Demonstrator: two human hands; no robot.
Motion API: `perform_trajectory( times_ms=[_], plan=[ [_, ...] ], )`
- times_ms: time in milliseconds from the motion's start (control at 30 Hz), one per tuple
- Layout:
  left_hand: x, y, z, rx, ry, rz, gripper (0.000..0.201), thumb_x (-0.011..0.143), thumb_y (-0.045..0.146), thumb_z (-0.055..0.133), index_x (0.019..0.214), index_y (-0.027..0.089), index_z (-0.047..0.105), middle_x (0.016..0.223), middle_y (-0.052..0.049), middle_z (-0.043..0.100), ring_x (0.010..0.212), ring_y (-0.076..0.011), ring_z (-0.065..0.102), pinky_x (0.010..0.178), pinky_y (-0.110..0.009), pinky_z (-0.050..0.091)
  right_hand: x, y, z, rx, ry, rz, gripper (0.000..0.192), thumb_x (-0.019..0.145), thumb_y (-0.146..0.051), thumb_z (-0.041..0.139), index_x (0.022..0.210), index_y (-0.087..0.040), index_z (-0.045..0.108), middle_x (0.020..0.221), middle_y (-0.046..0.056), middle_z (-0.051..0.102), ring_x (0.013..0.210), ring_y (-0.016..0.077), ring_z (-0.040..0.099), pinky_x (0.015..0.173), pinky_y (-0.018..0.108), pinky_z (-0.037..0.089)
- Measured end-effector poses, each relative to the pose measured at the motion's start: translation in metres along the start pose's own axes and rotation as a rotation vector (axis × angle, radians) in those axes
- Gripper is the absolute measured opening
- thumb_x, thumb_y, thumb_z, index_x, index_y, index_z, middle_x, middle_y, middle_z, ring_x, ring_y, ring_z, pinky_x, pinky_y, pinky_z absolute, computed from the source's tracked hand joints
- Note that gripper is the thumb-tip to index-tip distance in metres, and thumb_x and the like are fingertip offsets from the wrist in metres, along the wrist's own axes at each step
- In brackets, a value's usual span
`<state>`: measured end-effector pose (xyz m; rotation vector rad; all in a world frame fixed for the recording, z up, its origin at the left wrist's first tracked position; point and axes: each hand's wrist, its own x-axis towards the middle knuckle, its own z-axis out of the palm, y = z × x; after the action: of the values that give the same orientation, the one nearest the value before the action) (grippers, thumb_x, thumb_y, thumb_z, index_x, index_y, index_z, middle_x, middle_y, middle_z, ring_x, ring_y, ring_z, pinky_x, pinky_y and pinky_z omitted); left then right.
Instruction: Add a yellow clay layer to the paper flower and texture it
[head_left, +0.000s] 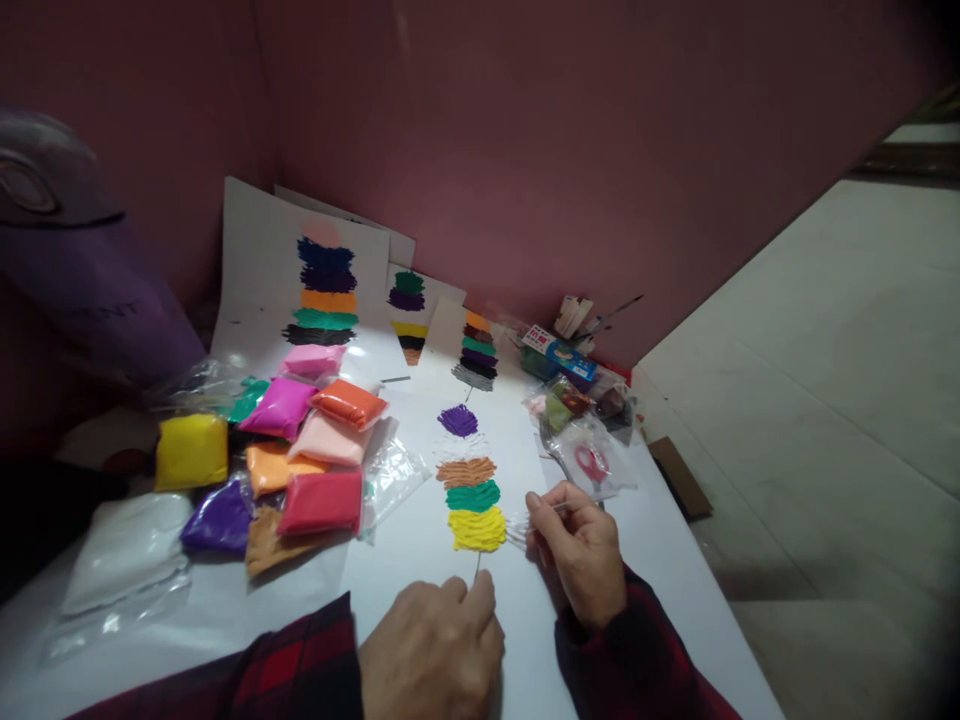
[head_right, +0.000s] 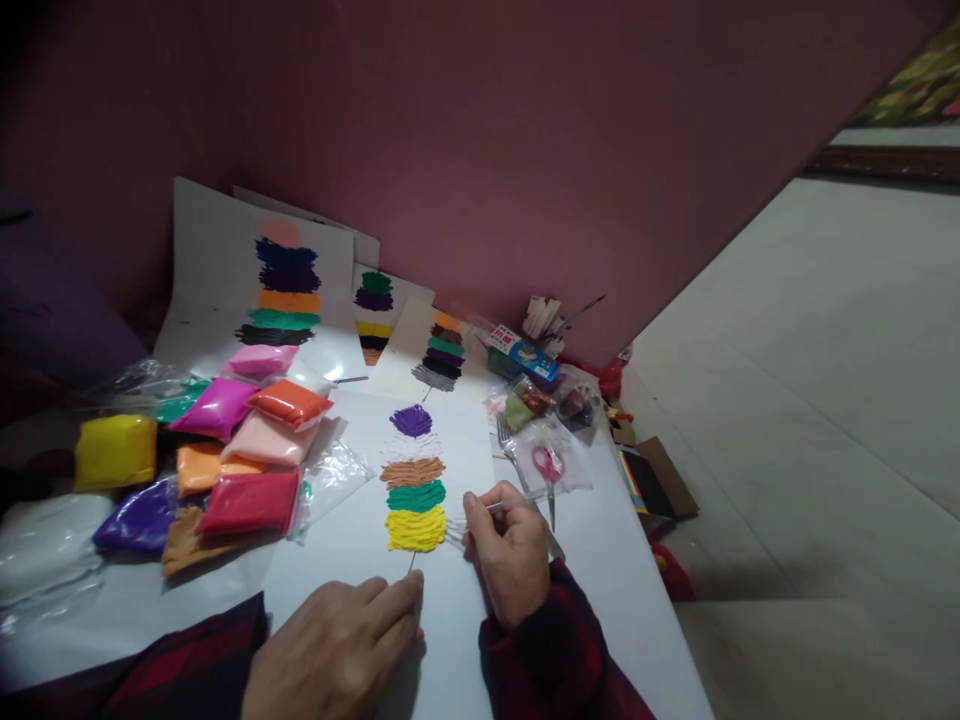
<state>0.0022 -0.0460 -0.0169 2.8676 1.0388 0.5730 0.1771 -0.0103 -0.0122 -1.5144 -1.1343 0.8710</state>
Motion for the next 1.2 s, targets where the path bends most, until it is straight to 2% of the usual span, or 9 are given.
perform_trajectory(
  times_ms=[233,467,733,900,1067,1200],
  plan=[
    [0.0002,0.0,-0.0017,-0.01,-0.042,0.017,0.008,0.082,0.009,0.064,0.086,0.015,0.067,0.102,-0.006,0.072,0.061,-0.0193,0.064,0.043,-0.03,0.049,0.0001,0.0037,-0.0008,-0.003,-0.048,0.032,0.038,0.077,-0.048,0.071,0.063,-0.02,0.049,0.039,-0.004,0.053,0.031,0.007,0.041,0.033,0.017,0.029],
    [-0.0002,0.0002,-0.0005,0.01,-0.018,0.015,0.009,0.08,0.009,0.065,0.086,0.015,0.068,0.103,-0.005,0.072,0.061,-0.0191,0.064,0.044,-0.03,0.05,-0.0005,0.0054,-0.0013,-0.034,-0.087,0.019,0.037,0.078,-0.045,0.07,0.063,-0.02,0.048,0.04,-0.004,0.053,0.033,0.0064,0.038,0.034,0.017,0.027],
    [-0.0018,0.0017,0.0021,0.004,0.074,0.003,0.009,0.077,0.008,0.066,0.081,0.016,0.067,0.098,-0.004,0.073,0.058,-0.019,0.061,0.042,-0.031,0.047,-0.0034,0.0018,-0.0001,-0.04,-0.081,0.024,0.037,0.08,-0.047,0.067,0.064,-0.02,0.048,0.041,-0.004,0.052,0.034,0.0064,0.037,0.034,0.017,0.025],
    [-0.0002,0.001,0.0015,0.001,0.066,-0.01,0.009,0.077,0.008,0.067,0.083,0.015,0.067,0.097,-0.003,0.073,0.059,-0.0177,0.061,0.043,-0.029,0.046,-0.0037,0.0041,-0.0017,-0.046,-0.084,0.014,0.038,0.081,-0.048,0.067,0.064,-0.02,0.048,0.042,-0.004,0.052,0.034,0.0068,0.038,0.034,0.017,0.026],
    [0.001,-0.0011,0.0009,0.006,0.055,0.026,0.007,0.077,0.009,0.068,0.081,0.016,0.067,0.099,-0.004,0.073,0.059,-0.0184,0.062,0.042,-0.029,0.047,0.0009,0.0064,-0.0026,0.062,-0.038,0.006,0.039,0.08,-0.049,0.069,0.066,-0.02,0.047,0.042,-0.005,0.051,0.034,0.0067,0.04,0.035,0.017,0.032],
    [-0.0001,-0.0008,0.001,0.01,0.05,0.028,0.008,0.077,0.009,0.068,0.082,0.015,0.067,0.099,-0.004,0.073,0.06,-0.0182,0.063,0.042,-0.029,0.047,0.0031,0.0057,-0.002,0.076,-0.051,0.025,0.04,0.081,-0.05,0.067,0.065,-0.02,0.045,0.042,-0.005,0.052,0.033,0.0061,0.039,0.034,0.017,0.03]
  ],
)
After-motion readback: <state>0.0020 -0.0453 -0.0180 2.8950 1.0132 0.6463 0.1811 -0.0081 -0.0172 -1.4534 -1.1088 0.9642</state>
